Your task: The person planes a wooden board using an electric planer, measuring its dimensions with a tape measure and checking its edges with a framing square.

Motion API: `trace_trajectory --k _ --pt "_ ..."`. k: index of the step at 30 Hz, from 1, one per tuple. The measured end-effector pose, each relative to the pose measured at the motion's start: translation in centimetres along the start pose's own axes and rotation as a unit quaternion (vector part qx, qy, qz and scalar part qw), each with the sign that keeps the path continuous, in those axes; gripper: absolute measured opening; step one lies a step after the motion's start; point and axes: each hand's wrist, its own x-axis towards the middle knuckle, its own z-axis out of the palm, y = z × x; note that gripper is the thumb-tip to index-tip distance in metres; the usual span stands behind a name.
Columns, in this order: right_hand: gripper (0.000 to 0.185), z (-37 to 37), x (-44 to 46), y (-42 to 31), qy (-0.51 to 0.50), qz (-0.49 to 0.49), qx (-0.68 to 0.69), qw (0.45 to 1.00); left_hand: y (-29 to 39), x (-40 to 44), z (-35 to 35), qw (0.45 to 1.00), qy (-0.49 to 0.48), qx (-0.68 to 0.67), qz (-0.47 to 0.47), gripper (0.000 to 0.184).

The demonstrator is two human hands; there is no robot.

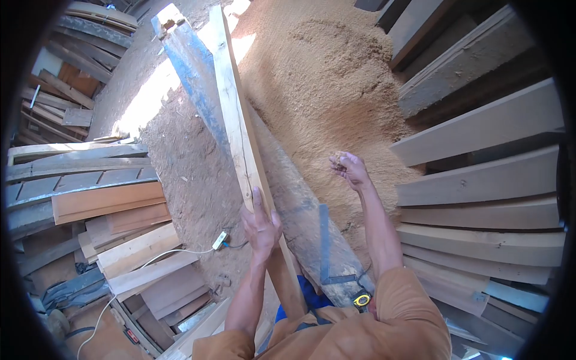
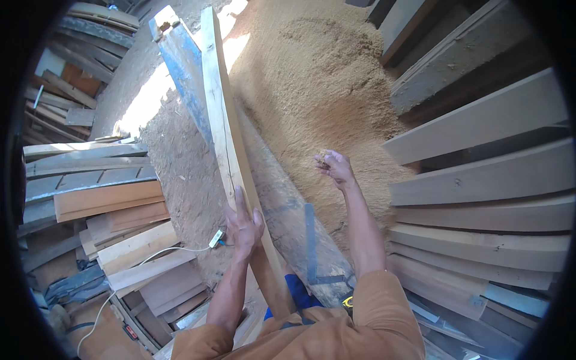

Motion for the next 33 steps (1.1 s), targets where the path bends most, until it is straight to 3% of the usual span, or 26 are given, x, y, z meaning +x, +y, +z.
trace_trajectory --k 2,3,5,7,8,9,11,12,14,16,18,23,24,26,27,30,31,33 --pt "0.042 -2.0 0.7 1.1 0.005 -0.035 -0.096 0.995 0.2 -0.1 -0.4 1.0 -0.02 0.005 -0.015 0.09" --pt "0.044 -2.0 -0.4 0.2 0.067 -0.083 -0.243 0.964 0.5 0.1 -0.6 0.999 -0.044 0.0 -0.03 0.09" --pt "0.048 -0.8 -4.6 -1.3 0.175 -0.172 -0.509 0.825 0.8 0.1 -1.4 0.994 -0.087 -0.004 -0.07 0.089" --pt "0.046 0.8 -10.6 -0.7 0.226 -0.23 -0.621 0.715 -1.5 -1.1 -1.6 0.993 -0.057 -0.094 -0.045 0.088" --pt "0.042 0.9 -13.0 -1.0 0.167 -0.198 -0.626 0.735 -3.0 -1.5 -0.9 0.988 -0.046 -0.142 -0.024 0.088" --pt "0.039 0.9 -15.1 -1.1 0.107 -0.162 -0.63 0.752 -4.8 -3.0 0.2 0.993 0.036 -0.112 0.028 0.092" --pt "0.029 1.6 -19.8 0.2 0.044 -0.052 -0.613 0.787 -4.6 -6.9 -2.1 0.952 -0.07 -0.267 -0.134 0.094" --pt "0.029 1.9 -22.3 1.3 0.033 -0.054 -0.607 0.792 -4.6 -9.3 -3.1 0.908 -0.123 -0.341 -0.211 0.095" --pt "0.032 1.9 -26.7 3.7 0.012 -0.048 -0.601 0.798 -9.0 -16.1 0.4 0.864 -0.195 -0.42 -0.196 0.096" --pt "0.04 1.8 -30.2 6.0 -0.031 -0.04 -0.59 0.806 -8.9 -22.2 -0.5 0.802 -0.249 -0.504 -0.201 0.092" --pt "0.051 2.2 -32.7 8.2 -0.087 -0.031 -0.567 0.818 -8.4 -27.6 -1.3 0.847 -0.278 -0.414 -0.184 0.085" --pt "0.068 6.5 -35.6 11.9 -0.215 0.0 -0.535 0.817 -8.0 -33.2 1.8 0.803 -0.242 -0.489 -0.24 0.078" --pt "0.068 7.4 -35.8 12.3 -0.211 -0.011 -0.539 0.816 -7.3 -33.0 1.7 0.793 -0.233 -0.511 -0.238 0.078" --pt "0.069 9.5 -36.3 13.0 -0.203 -0.03 -0.545 0.813 -5.3 -33.0 2.0 0.824 -0.199 -0.474 -0.238 0.078" --pt "0.07 10.9 -36.8 11.5 -0.169 0.027 -0.586 0.792 -4.5 -33.1 2.2 0.84 -0.181 -0.454 -0.237 0.079" --pt "0.065 9.9 -35.4 12.1 -0.153 0.049 -0.596 0.786 -4.5 -33.5 4.8 0.831 -0.167 -0.496 -0.19 0.08" --pt "0.064 9.5 -35.3 12.3 -0.151 0.045 -0.591 0.791 -3.9 -33.5 4.5 0.814 -0.186 -0.505 -0.219 0.083" --pt "0.061 8.9 -35.0 12.2 -0.147 0.036 -0.578 0.802 -4.1 -34.0 7.0 0.834 -0.149 -0.497 -0.186 0.078"
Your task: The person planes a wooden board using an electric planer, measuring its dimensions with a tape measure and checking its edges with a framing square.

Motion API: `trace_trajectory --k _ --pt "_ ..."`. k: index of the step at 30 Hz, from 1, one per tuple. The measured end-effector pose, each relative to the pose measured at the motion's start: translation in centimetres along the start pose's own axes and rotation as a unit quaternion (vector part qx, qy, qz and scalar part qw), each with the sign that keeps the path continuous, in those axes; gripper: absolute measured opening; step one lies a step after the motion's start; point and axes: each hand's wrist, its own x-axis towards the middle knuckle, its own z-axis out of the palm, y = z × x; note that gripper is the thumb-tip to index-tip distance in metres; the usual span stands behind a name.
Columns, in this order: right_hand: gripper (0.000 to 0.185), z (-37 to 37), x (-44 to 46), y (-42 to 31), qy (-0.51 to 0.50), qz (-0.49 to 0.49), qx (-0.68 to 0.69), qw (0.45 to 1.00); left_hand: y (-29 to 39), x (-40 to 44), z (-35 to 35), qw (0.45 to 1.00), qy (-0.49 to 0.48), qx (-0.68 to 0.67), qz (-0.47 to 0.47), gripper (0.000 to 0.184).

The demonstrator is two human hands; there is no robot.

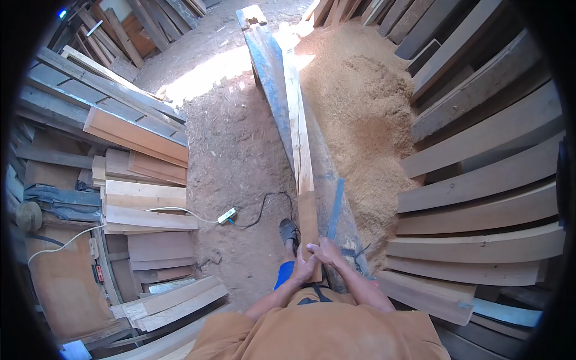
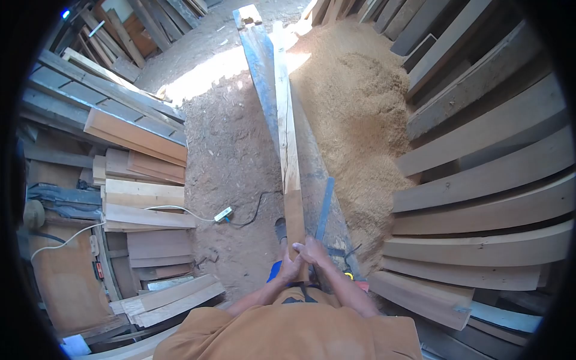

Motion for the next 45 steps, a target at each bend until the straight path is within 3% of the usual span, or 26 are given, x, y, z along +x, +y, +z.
trace_trajectory --k 3,7,10,13,15,17,21,24,27,31,34,36,39,42,45 --pt "0.063 -1.2 -0.2 0.1 0.009 -0.042 0.011 0.999 0.0 0.4 1.6 1.0 0.017 -0.013 0.022 0.076" --pt "0.061 -1.6 -0.6 -0.6 0.005 0.008 -0.042 0.999 -0.3 0.5 1.6 0.999 0.019 0.046 -0.013 0.091" --pt "0.058 -0.7 0.0 -1.1 -0.015 0.038 -0.068 0.997 -0.2 0.6 0.4 0.997 0.02 0.072 -0.012 0.091" --pt "0.054 1.0 0.0 -1.6 -0.004 -0.002 -0.057 0.998 4.2 -0.9 -2.3 0.992 -0.007 -0.082 -0.092 0.091" --pt "0.052 2.3 -0.2 -2.8 -0.002 -0.043 -0.061 0.997 1.5 -0.7 -4.6 0.992 -0.033 -0.089 -0.079 0.091" --pt "0.048 2.5 -0.3 -3.6 -0.015 -0.038 -0.057 0.998 1.1 -0.8 -5.7 0.982 -0.048 -0.166 -0.079 0.092" --pt "0.048 2.3 0.3 -3.8 -0.039 -0.024 -0.051 0.998 -0.3 0.1 -6.6 0.973 -0.107 -0.196 -0.062 0.095" --pt "0.05 1.0 0.4 -3.5 -0.064 -0.021 -0.079 0.995 0.6 0.1 -6.0 0.949 -0.149 -0.255 -0.112 0.083" --pt "0.052 0.2 0.7 -3.0 -0.062 -0.02 -0.076 0.995 0.6 0.8 -5.1 0.922 -0.182 -0.297 -0.17 0.092" --pt "0.057 -1.5 0.2 -3.3 -0.032 0.015 -0.089 0.995 0.9 0.5 -3.2 0.89 -0.182 -0.382 -0.173 0.086" --pt "0.057 -4.0 0.8 -0.3 0.032 -0.094 0.119 0.988 0.0 -0.2 -3.2 0.862 -0.181 -0.445 -0.163 0.084" --pt "0.054 -5.8 0.4 0.9 0.096 -0.005 0.205 0.974 -1.6 -0.7 -3.7 0.832 -0.186 -0.496 -0.163 0.083" --pt "0.042 -7.2 -2.2 1.3 0.159 0.003 -0.103 0.982 4.8 -2.3 -4.2 0.766 -0.161 -0.602 -0.158 0.083" --pt "0.037 -6.6 -4.1 2.0 0.014 0.009 -0.274 0.962 14.9 -3.8 -4.1 0.771 -0.164 -0.611 -0.074 0.083" --pt "0.035 -0.4 -2.9 8.2 0.154 -0.033 -0.355 0.922 21.6 -4.6 -4.1 0.743 -0.181 -0.643 -0.036 0.078"
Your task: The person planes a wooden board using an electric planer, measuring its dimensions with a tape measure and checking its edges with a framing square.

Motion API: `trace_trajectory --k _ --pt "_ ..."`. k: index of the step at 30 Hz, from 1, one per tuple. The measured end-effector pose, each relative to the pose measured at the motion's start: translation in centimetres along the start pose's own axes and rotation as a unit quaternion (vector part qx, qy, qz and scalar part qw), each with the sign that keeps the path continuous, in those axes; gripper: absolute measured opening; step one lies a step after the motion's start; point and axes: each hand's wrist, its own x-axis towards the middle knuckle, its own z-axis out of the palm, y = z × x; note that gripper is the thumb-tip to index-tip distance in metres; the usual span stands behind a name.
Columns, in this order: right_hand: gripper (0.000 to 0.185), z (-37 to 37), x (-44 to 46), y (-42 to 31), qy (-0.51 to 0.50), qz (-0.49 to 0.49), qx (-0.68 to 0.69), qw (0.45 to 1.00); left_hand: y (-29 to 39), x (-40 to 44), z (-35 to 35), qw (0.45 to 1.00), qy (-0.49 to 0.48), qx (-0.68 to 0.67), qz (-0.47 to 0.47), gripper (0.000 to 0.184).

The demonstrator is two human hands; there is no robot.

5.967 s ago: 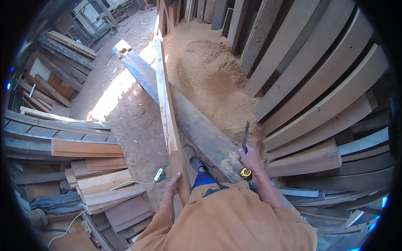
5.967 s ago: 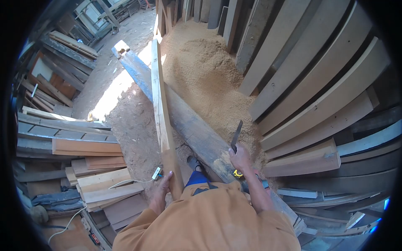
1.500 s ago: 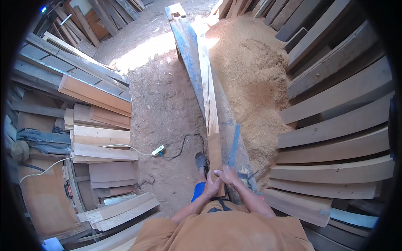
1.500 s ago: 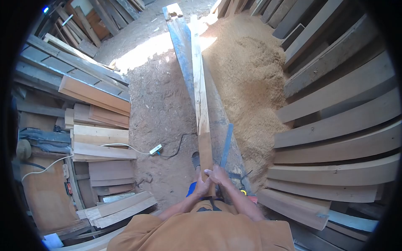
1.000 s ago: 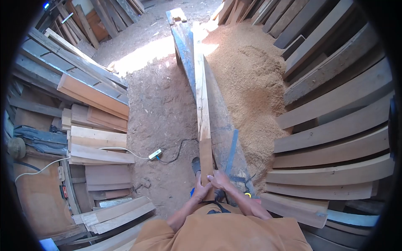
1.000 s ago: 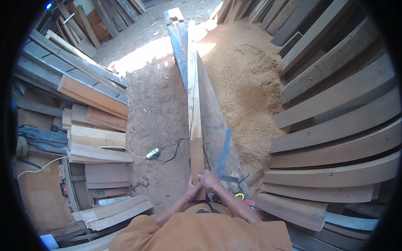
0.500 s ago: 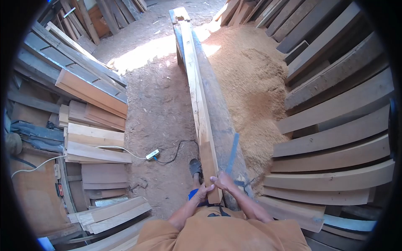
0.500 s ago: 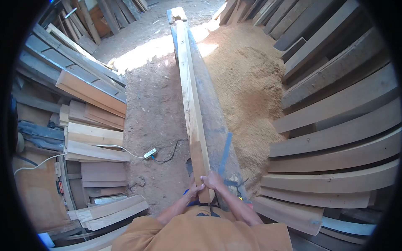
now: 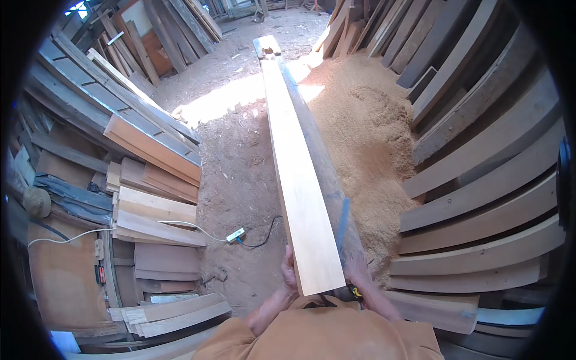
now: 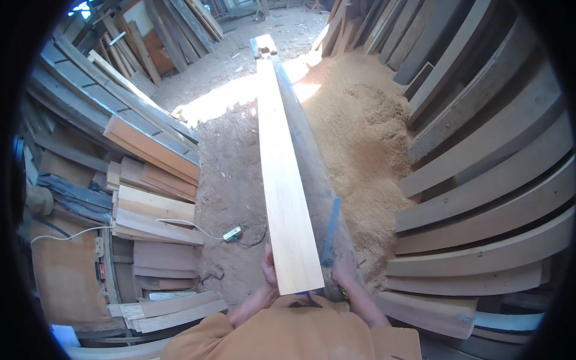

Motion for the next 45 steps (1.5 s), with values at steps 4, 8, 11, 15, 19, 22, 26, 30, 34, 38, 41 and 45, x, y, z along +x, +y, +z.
trace_trajectory --k 4,8,11,15,19,22,26,30,34,38,41,45 --pt "0.031 3.9 0.3 0.1 -0.014 0.054 0.029 0.998 0.8 0.6 3.5 0.997 -0.06 -0.03 0.022 0.072" --pt "0.029 2.2 0.2 -0.2 -0.056 0.049 0.001 0.997 1.2 0.8 6.7 0.998 -0.042 0.006 0.039 0.07" --pt "0.03 2.7 0.3 0.5 -0.037 0.016 0.032 0.999 1.9 1.5 8.8 0.998 -0.05 -0.014 0.036 0.069" --pt "0.031 2.2 0.5 1.2 -0.058 0.009 0.055 0.997 3.5 2.3 14.9 0.991 -0.113 -0.043 0.059 0.067" --pt "0.04 -1.4 0.1 1.6 -0.122 0.019 0.069 0.99 4.5 3.0 22.2 0.993 -0.085 0.054 0.064 0.07" --pt "0.042 -1.9 -1.0 3.1 -0.054 0.093 0.172 0.979 5.1 4.1 25.0 0.972 -0.227 -0.039 -0.037 0.07" --pt "0.034 -1.5 -5.1 8.8 0.048 0.144 0.264 0.953 5.0 4.9 26.9 0.975 -0.219 -0.002 -0.039 0.073" --pt "0.031 3.9 -10.1 15.4 0.058 0.233 0.27 0.932 4.9 5.0 27.6 0.972 -0.233 -0.005 -0.043 0.073" --pt "0.034 6.0 -17.7 19.0 0.068 0.353 0.275 0.892 4.6 5.0 27.7 0.981 -0.192 0.008 -0.024 0.073" --pt "0.046 9.3 -26.2 21.3 0.048 0.425 0.291 0.856 4.0 6.0 24.6 0.982 -0.19 0.018 -0.015 0.074" --pt "0.052 9.6 -32.0 18.3 0.099 0.548 0.248 0.793 2.5 6.1 19.1 0.994 -0.056 0.088 0.03 0.072" --pt "0.05 17.0 -37.5 17.5 0.061 0.681 0.162 0.712 -0.1 6.4 8.2 0.978 0.082 0.194 0.006 0.065"
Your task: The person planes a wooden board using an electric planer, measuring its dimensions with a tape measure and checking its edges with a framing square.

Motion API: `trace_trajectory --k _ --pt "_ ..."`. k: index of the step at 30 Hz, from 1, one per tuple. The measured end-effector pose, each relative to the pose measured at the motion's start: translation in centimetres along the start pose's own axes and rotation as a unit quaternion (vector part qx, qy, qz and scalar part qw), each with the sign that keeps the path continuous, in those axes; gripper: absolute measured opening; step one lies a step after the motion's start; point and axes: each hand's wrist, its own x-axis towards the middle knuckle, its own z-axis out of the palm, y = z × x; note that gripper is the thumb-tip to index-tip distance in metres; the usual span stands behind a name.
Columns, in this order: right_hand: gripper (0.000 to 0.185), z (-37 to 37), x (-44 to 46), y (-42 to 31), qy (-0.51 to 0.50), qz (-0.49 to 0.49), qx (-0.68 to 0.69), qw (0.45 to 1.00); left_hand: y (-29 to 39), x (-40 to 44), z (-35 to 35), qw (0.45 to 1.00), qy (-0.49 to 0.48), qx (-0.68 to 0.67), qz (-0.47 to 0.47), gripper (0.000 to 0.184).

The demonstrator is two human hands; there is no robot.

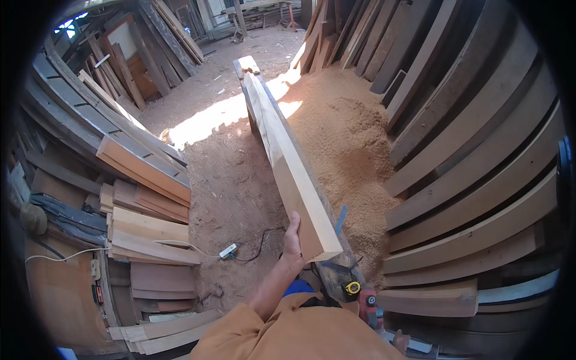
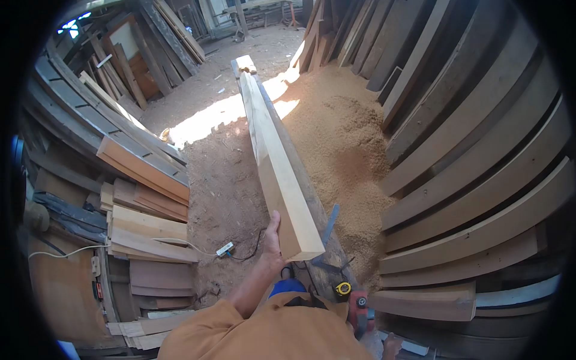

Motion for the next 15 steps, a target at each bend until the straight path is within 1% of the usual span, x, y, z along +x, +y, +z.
trace_trajectory --k 2,5,6,8,10,12,15 --pt "0.049 -0.8 -2.2 0.6 -0.038 0.045 0.039 0.997 -3.8 1.7 -5.8 0.997 0.039 0.046 -0.05 0.06" --pt "0.048 -2.3 -5.1 0.5 -0.099 0.09 0.1 0.986 -8.5 4.5 -14.0 0.989 0.08 0.112 -0.054 0.053" --pt "0.047 -2.5 -5.8 0.4 -0.117 0.106 0.12 0.98 -9.8 5.5 -16.0 0.99 0.07 0.122 -0.022 0.052" --pt "0.047 -3.1 -6.8 0.1 -0.157 0.132 0.156 0.966 -11.7 7.7 -19.9 0.985 0.084 0.149 -0.017 0.053" --pt "0.046 -3.5 -7.7 -0.5 -0.197 0.158 0.189 0.949 -12.0 8.0 -20.8 0.984 0.093 0.152 -0.021 0.052" --pt "0.046 -3.8 -8.4 -1.0 -0.234 0.182 0.217 0.93 -11.3 9.2 -19.8 0.987 0.094 0.129 -0.034 0.049" --pt "0.046 -3.9 -9.3 -2.4 -0.289 0.212 0.262 0.896 -9.7 11.5 -19.1 0.986 0.101 0.117 -0.069 0.051"
